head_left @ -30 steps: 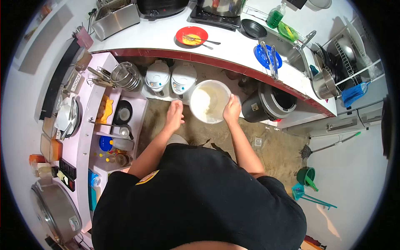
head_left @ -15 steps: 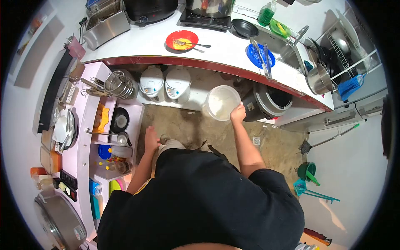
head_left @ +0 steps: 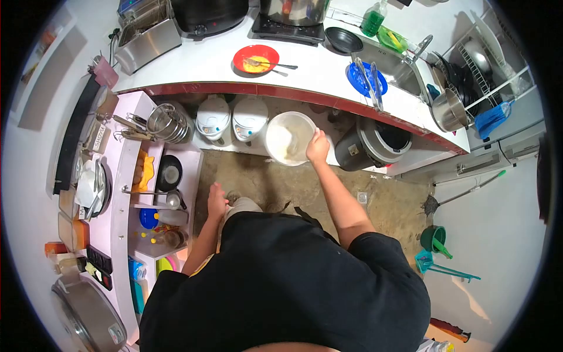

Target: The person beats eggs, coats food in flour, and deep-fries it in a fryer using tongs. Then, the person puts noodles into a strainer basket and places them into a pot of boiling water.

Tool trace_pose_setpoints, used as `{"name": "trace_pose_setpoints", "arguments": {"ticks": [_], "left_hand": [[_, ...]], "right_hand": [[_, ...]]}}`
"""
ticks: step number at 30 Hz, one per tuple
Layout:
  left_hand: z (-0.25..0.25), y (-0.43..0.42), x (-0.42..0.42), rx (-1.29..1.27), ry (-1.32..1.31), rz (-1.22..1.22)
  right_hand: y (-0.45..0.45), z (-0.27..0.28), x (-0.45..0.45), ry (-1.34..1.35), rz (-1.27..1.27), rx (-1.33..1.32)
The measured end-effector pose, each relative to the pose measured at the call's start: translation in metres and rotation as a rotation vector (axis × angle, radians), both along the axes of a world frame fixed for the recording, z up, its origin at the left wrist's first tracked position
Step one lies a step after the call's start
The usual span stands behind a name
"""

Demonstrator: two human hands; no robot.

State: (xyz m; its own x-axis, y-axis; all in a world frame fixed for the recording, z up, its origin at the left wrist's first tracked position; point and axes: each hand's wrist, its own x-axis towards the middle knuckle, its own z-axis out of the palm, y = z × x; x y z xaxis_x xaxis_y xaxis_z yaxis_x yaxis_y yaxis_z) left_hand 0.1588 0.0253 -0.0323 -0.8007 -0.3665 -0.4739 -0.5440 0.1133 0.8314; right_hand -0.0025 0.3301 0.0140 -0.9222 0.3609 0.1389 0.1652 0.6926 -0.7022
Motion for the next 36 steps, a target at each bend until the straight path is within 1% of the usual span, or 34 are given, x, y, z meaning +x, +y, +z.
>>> {"name": "trace_pose_setpoints", "arguments": {"ticks": [3, 5, 6, 8, 9, 10, 13, 14, 16, 17, 19, 20, 22, 23, 25, 26, 27, 29, 30, 31, 33, 34, 35, 36], "left_hand": [[0.007, 0.004, -0.002, 0.013, -0.012, 0.01], [0.008, 0.005, -0.001, 0.048, -0.02, -0.002], [0.008, 0.004, -0.002, 0.048, -0.018, -0.004], [0.008, 0.005, -0.003, 0.134, 0.034, -0.016], [0.012, 0.007, -0.003, 0.137, 0.032, -0.015], [0.016, 0.009, -0.006, 0.182, 0.063, -0.02], [0.027, 0.015, -0.011, 0.236, 0.107, -0.056], [0.03, 0.019, -0.014, 0.251, 0.121, -0.083], [0.035, 0.024, -0.018, 0.263, 0.131, -0.089], [0.038, 0.026, -0.021, 0.269, 0.143, -0.099], [0.042, 0.032, -0.025, 0.289, 0.142, -0.109], [0.045, 0.033, -0.027, 0.313, 0.147, -0.122], [0.051, 0.037, -0.03, 0.329, 0.184, -0.132], [0.053, 0.04, -0.03, 0.347, 0.216, -0.138], [0.056, 0.04, -0.03, 0.359, 0.228, -0.117], [0.059, 0.039, -0.031, 0.366, 0.232, -0.109], [0.06, 0.037, -0.031, 0.358, 0.231, -0.108], [0.062, 0.036, -0.028, 0.327, 0.223, -0.109], [0.062, 0.037, -0.029, 0.33, 0.227, -0.111], [0.062, 0.038, -0.032, 0.313, 0.23, -0.109], [0.061, 0.032, -0.031, 0.27, 0.214, -0.104], [0.059, 0.029, -0.03, 0.283, 0.237, -0.096], [0.057, 0.029, -0.028, 0.287, 0.235, -0.093], [0.056, 0.028, -0.027, 0.295, 0.23, -0.078]], "right_hand": [[-0.012, 0.001, -0.003, 0.063, 0.001, -0.022], [-0.01, 0.009, -0.004, -0.111, 0.174, 0.049], [-0.016, 0.017, 0.001, -0.094, 0.132, 0.007], [-0.029, 0.015, 0.009, -0.056, 0.109, 0.006], [-0.034, 0.015, 0.011, -0.02, 0.087, 0.001], [-0.033, 0.017, 0.012, -0.102, 0.207, 0.016], [-0.035, 0.021, 0.019, -0.082, 0.248, 0.011], [-0.037, 0.021, 0.021, -0.081, 0.249, 0.014], [-0.045, 0.02, 0.026, 0.045, 0.134, -0.05], [-0.043, 0.022, 0.023, 0.044, 0.139, -0.05], [-0.038, 0.032, 0.017, -0.177, 0.365, 0.064], [-0.04, 0.035, 0.021, -0.176, 0.365, 0.06], [-0.042, 0.048, 0.035, 0.007, 0.237, -0.056], [-0.041, 0.059, 0.045, 0.007, 0.246, -0.051], [-0.045, 0.098, 0.061, 0.235, 0.186, -0.05], [-0.047, 0.096, 0.054, 0.241, 0.193, -0.055], [-0.051, 0.084, 0.049, 0.164, 0.217, -0.037], [-0.057, 0.05, 0.043, 0.004, 0.256, 0.001], [-0.061, 0.024, 0.036, -0.053, 0.285, 0.022], [-0.062, 0.021, 0.033, -0.045, 0.286, 0.029], [-0.068, 0.02, 0.037, -0.071, 0.203, 0.018], [-0.066, 0.025, 0.041, 0.033, 0.165, 0.006], [-0.06, 0.031, 0.044, 0.031, 0.167, 0.009], [-0.057, 0.048, 0.048, 0.193, 0.136, -0.077]]}}
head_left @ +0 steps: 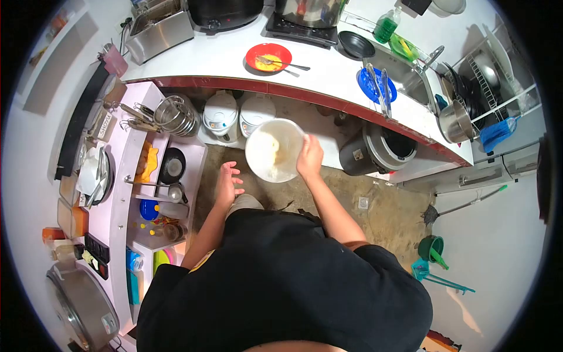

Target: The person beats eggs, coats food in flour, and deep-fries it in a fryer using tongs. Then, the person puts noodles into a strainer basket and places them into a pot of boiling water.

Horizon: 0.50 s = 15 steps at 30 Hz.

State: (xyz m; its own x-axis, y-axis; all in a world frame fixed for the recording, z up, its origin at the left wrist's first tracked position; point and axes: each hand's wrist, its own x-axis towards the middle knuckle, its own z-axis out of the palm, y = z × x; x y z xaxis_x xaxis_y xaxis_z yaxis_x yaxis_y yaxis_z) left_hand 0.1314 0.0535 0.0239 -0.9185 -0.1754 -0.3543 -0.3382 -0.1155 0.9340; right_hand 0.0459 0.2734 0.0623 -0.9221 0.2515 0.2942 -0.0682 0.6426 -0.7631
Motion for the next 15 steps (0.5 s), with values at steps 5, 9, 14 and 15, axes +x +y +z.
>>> {"name": "trace_pose_setpoints", "arguments": {"ticks": [5, 9, 14, 15], "left_hand": [[-0.004, 0.0, 0.008, 0.017, -0.034, 0.008], [0.002, 0.001, 0.01, 0.025, -0.04, 0.007], [0.008, 0.009, 0.009, 0.095, 0.014, -0.012], [0.013, 0.011, 0.007, 0.093, 0.017, -0.013]], "right_hand": [[-0.001, -0.004, -0.01, -0.123, 0.113, 0.005], [-0.005, -0.01, -0.009, -0.171, 0.144, -0.021], [-0.014, 0.007, -0.004, -0.122, 0.197, 0.039], [-0.016, 0.005, -0.002, -0.119, 0.197, 0.038]]}}
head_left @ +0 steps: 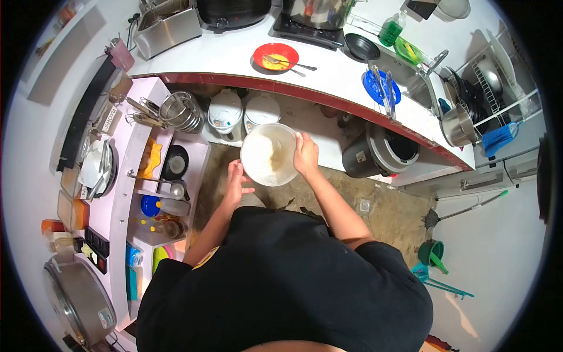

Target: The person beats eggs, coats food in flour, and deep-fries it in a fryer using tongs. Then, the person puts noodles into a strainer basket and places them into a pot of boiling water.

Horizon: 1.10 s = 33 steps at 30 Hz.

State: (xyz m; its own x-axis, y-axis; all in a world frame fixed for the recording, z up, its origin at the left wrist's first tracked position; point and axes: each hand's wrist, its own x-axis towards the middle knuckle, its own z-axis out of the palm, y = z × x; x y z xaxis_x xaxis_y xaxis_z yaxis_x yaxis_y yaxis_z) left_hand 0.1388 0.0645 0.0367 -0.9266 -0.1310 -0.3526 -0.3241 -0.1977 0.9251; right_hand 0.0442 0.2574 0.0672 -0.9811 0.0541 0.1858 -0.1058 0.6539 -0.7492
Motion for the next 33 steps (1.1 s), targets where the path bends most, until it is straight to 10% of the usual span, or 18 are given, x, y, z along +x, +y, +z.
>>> {"name": "trace_pose_setpoints", "arguments": {"ticks": [8, 12, 16, 18, 24, 33], "left_hand": [[-0.018, -0.01, -0.015, -0.279, 0.162, 0.141], [0.011, -0.021, -0.013, 0.268, -0.187, 0.162], [-0.061, -0.062, -0.008, 0.763, -0.222, 0.296], [-0.029, -0.048, 0.003, 0.401, -0.256, 0.221], [0.049, -0.032, -0.027, 0.29, -0.004, 0.244], [0.036, -0.05, -0.041, 0.219, 0.347, -0.041]], "right_hand": [[-0.01, -0.001, 0.003, -0.107, 0.09, -0.036], [0.007, -0.014, -0.019, -0.143, 0.227, 0.094], [0.096, 0.051, -0.076, 0.414, -0.206, 0.372], [0.142, 0.066, -0.108, 0.269, -0.682, 0.664], [0.222, 0.088, -0.169, -0.426, -0.635, 0.579], [0.277, 0.03, -0.195, -0.053, -0.522, 0.654]]}}
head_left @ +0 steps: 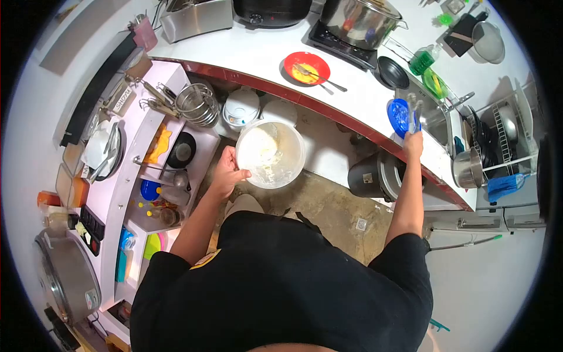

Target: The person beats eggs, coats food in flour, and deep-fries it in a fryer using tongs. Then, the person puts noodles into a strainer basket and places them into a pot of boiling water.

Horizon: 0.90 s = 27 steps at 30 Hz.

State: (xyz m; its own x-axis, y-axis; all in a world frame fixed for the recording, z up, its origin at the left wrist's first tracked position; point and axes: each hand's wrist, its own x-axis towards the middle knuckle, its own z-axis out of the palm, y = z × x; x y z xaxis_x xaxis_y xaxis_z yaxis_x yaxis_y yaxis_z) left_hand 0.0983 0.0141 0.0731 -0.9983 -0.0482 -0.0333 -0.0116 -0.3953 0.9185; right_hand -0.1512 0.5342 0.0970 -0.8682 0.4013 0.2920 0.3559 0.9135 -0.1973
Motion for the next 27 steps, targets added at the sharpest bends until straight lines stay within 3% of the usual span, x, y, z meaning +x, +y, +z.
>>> {"name": "trace_pose_setpoints", "arguments": {"ticks": [1, 2, 5, 7, 9, 11, 15, 20, 27], "left_hand": [[-0.006, 0.0, 0.0, 0.003, 0.016, 0.005], [-0.011, 0.0, -0.001, 0.008, 0.011, 0.014], [-0.031, -0.001, 0.002, 0.031, 0.013, 0.02], [-0.042, -0.005, -0.001, -0.011, -0.024, 0.067], [-0.041, -0.003, -0.004, 0.002, -0.04, 0.053], [-0.039, 0.0, -0.006, 0.016, -0.054, 0.03], [-0.038, 0.013, -0.01, 0.037, -0.044, -0.131], [-0.042, 0.034, -0.006, 0.062, 0.025, -0.19], [-0.045, 0.039, 0.007, -0.08, -0.044, -0.216]], "right_hand": [[-0.002, 0.01, 0.011, 0.157, 0.078, 0.051], [-0.014, 0.031, 0.03, 0.131, 0.175, -0.175], [-0.088, 0.13, 0.122, -0.15, 0.369, -0.67], [-0.119, 0.164, 0.162, -0.412, 0.532, -0.664], [-0.14, 0.152, 0.179, -0.319, 0.962, -0.475], [-0.191, 0.167, 0.195, -0.457, 1.086, -0.133], [-0.273, 0.103, 0.2, -0.605, 0.94, 0.175], [-0.323, 0.032, 0.176, -0.708, 0.967, 0.178], [-0.333, 0.005, 0.18, -0.755, 0.978, 0.149]]}}
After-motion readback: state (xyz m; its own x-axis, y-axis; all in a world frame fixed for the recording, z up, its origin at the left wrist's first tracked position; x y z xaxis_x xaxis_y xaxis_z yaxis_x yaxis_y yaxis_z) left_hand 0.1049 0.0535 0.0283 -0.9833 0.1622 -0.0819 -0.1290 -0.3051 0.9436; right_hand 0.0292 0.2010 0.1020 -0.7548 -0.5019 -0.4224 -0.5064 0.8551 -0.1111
